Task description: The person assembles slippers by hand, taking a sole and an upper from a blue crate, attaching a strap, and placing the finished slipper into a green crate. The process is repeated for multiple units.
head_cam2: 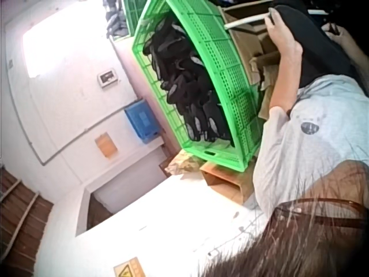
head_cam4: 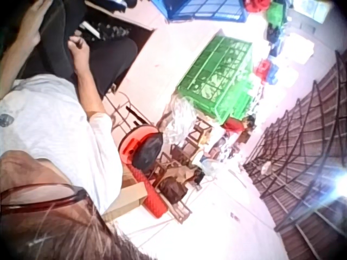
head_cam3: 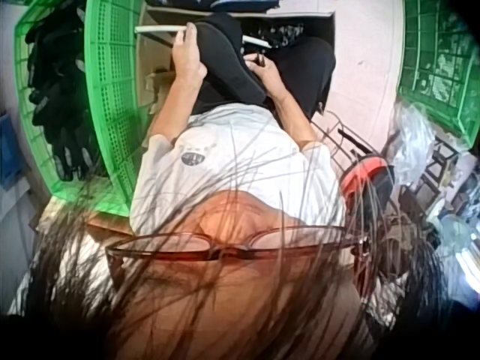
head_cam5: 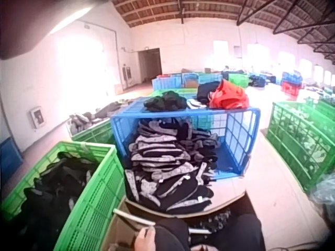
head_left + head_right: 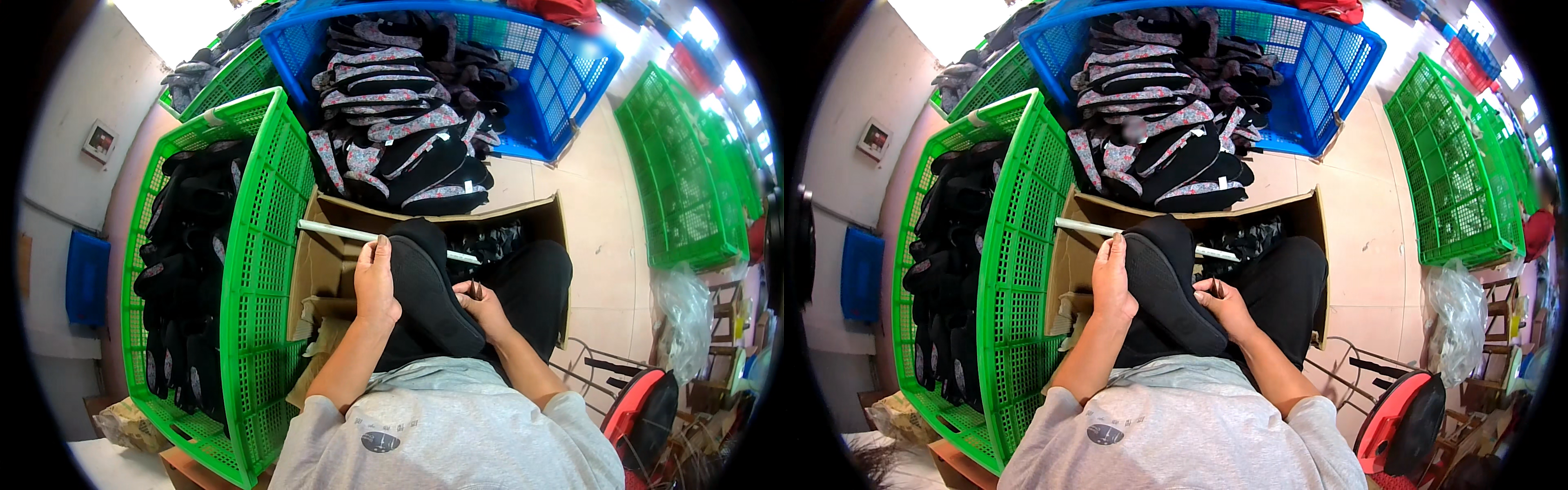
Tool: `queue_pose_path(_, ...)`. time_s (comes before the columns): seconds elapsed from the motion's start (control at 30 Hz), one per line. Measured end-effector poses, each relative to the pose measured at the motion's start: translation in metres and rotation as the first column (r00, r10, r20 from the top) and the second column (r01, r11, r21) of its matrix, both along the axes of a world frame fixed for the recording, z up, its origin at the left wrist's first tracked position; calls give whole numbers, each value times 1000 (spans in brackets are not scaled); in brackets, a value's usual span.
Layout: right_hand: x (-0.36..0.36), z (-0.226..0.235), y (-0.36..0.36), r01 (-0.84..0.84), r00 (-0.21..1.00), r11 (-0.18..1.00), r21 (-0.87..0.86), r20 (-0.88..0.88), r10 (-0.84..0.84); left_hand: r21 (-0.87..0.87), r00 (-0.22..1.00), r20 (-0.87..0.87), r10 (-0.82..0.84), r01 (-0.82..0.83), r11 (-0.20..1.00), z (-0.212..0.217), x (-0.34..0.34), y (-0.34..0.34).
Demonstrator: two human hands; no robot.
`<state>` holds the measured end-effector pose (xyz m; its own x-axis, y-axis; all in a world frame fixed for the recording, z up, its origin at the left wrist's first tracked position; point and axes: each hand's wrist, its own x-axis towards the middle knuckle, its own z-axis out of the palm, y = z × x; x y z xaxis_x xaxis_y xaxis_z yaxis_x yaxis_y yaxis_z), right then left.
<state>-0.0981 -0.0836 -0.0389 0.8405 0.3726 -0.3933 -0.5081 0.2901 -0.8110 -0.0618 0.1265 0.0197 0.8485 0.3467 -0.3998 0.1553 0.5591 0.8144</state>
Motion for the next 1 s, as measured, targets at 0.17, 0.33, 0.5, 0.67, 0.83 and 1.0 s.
queue_pose_path(0.17, 2, -5, 6, 139, 978, 971, -196, 184, -103, 221, 994, 95, -58, 36, 975, 5, -6, -7)
queue_pose_path(0.33, 27, 55, 13, 272, 904, 935, -227, 392, -168, 275, 979, 87, -182, 152, 949, 11, -17, -32)
queue_pose_path(0.5, 40, 58, 18, 214, 876, 930, -301, 480, -46, 506, 936, 36, -351, 285, 814, 15, -24, -38)
queue_pose_path(0.67, 38, 40, 21, 152, 958, 987, -42, 253, -137, 147, 956, 110, -272, 255, 956, 18, -25, -47)
queue_pose_path(0.83, 35, 40, 19, 131, 981, 989, 66, 132, -139, 72, 923, 182, -340, 333, 940, -4, -27, -41)
queue_pose_path(1.0, 37, 42, 17, 269, 937, 963, -24, 240, -256, 215, 920, 162, -357, 321, 922, 1, -24, -43)
